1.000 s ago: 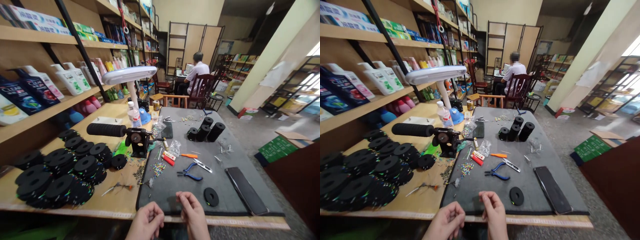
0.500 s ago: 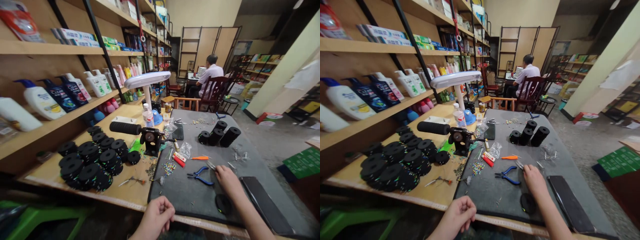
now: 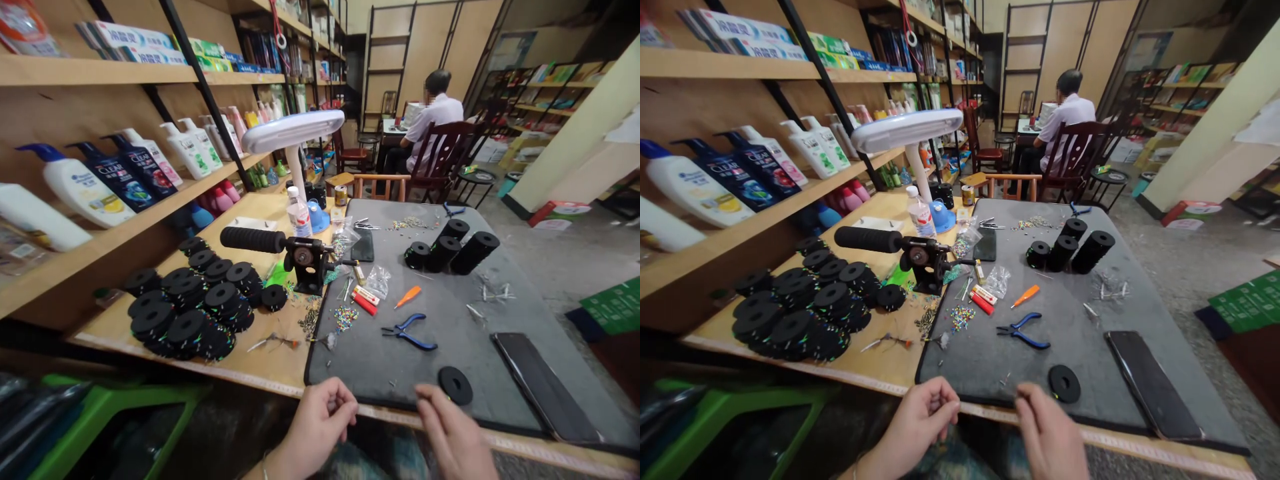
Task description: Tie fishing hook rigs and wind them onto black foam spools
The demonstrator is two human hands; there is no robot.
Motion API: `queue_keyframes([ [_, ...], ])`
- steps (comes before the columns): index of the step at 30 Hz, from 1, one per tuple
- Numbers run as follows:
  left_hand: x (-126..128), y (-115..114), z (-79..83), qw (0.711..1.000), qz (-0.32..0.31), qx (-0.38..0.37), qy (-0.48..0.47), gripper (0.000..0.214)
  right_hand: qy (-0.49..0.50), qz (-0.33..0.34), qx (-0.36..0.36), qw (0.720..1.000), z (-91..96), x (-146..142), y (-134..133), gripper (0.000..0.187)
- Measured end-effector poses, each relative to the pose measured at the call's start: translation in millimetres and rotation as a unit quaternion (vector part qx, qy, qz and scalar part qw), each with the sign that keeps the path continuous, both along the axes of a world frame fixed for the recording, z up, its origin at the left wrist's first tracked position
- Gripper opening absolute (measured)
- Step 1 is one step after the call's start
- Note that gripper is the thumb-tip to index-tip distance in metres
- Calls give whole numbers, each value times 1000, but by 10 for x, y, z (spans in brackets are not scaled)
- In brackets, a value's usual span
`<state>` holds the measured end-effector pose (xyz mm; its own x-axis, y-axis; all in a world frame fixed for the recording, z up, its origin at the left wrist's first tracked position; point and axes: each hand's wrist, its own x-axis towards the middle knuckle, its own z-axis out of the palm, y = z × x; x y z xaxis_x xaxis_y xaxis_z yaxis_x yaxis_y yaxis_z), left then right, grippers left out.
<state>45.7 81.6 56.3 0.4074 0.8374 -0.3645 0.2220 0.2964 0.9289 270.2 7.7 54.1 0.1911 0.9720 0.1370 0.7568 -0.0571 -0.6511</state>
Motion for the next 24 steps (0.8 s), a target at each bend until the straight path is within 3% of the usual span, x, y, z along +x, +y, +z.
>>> queue_keyframes([
  [2, -2, -12, 12, 1000, -5, 0, 0, 14, 38, 59, -14, 997, 7, -293, -80, 20],
  [5, -15, -39, 24, 1000, -12, 6, 5, 15, 75, 99, -58, 991, -9, -489, -68, 15],
  [12, -58, -88, 20, 999, -33, 26, -4, 14, 79, 139, -99, 982, 8, -515, 38, 17],
  [24, -38, -109, 61, 999, -42, 29, -2, 15, 68, 142, -90, 983, 35, -550, 58, 23],
])
